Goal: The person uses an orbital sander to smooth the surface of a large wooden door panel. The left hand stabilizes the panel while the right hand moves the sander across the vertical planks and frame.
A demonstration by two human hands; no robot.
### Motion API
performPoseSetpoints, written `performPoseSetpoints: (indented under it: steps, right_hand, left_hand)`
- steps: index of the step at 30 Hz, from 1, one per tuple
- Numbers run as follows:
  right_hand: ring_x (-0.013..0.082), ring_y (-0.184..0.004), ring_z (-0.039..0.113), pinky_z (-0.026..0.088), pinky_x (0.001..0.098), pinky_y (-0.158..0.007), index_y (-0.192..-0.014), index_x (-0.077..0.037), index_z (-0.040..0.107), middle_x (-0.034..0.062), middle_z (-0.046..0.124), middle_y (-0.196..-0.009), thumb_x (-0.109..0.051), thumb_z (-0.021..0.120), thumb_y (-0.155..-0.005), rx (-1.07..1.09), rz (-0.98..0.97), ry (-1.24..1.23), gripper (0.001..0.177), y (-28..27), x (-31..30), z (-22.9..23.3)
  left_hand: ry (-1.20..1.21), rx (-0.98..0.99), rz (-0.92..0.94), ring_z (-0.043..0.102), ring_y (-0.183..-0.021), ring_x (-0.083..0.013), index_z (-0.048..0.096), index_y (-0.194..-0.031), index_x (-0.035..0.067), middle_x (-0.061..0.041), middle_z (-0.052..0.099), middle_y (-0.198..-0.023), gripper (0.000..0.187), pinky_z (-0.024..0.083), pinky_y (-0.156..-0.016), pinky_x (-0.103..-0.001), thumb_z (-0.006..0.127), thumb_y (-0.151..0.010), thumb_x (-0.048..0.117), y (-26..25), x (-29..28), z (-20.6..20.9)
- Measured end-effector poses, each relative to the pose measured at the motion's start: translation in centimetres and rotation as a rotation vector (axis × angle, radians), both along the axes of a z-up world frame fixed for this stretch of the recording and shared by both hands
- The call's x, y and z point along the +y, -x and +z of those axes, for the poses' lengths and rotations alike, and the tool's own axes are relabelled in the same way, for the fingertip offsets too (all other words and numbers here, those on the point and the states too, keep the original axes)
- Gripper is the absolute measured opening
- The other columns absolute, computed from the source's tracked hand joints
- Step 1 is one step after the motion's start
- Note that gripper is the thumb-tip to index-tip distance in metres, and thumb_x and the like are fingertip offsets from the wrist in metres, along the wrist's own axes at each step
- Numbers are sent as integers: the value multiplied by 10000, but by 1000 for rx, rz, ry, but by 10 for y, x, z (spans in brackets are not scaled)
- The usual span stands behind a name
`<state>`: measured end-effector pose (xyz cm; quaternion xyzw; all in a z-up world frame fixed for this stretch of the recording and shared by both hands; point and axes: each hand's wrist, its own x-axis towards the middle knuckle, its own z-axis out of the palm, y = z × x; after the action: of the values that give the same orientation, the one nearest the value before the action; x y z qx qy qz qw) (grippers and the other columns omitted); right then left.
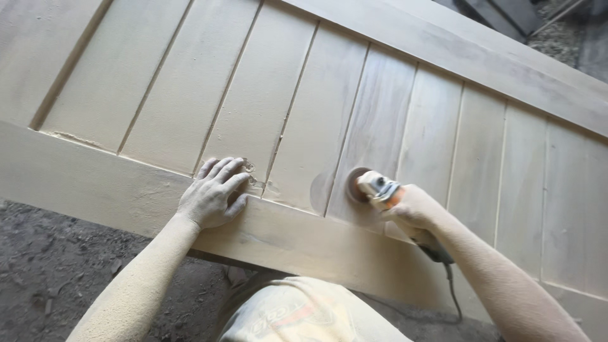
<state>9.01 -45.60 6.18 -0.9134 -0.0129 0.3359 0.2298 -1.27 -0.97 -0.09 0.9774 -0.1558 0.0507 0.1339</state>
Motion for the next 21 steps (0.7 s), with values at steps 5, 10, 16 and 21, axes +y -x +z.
performPoseSetpoints:
  steps: [5, 10, 16, 21]
  right_hand:
    - [293, -886, 723, 534, 367, -843, -1096, -85, 738, 159, 779, -974, -222, 888, -637, 8, 51, 85, 502, 32, 54, 7]
    - [296, -896, 740, 552, 366, -830, -1124, -119, 752, 143, 783, -996, -194, 803, -723, -64, 177, 18, 412, 18, 90, -13]
    - [214, -960, 689, 562, 326, -818, -1241, -212, 640, 79, 702, -1075, -143, 663, -813, -250, 422, 73, 434, -88, 123, -31]
    - [239, -943, 720, 564, 333, -835, -1054, -46, 772, 131, 753, -1038, -268, 877, -691, -124, -220, -23, 438, -123, 81, -34]
  left_hand:
    - [37, -86, 69, 392, -1431, -311, 630, -1270, 112, -186, 494, -1475, 466, 238, -1218, -493, 583, -910, 405, -1, 1, -6]
    - [135, -149, 98, 444, -1418, -319, 661, -1174, 93, -177, 536, -1447, 352, 261, -1235, -497, 597, -920, 328, 4, 5, -13]
    - [146, -204, 116, 493, -1361, -326, 673, -1071, 89, -186, 597, -1359, 288, 272, -1212, -506, 632, -893, 312, 6, 3, -10]
    - [126, -110, 182, 563, -1280, -262, 681, -1000, 138, -106, 661, -1224, 207, 301, -1227, -486, 601, -945, 320, 18, 21, -16]
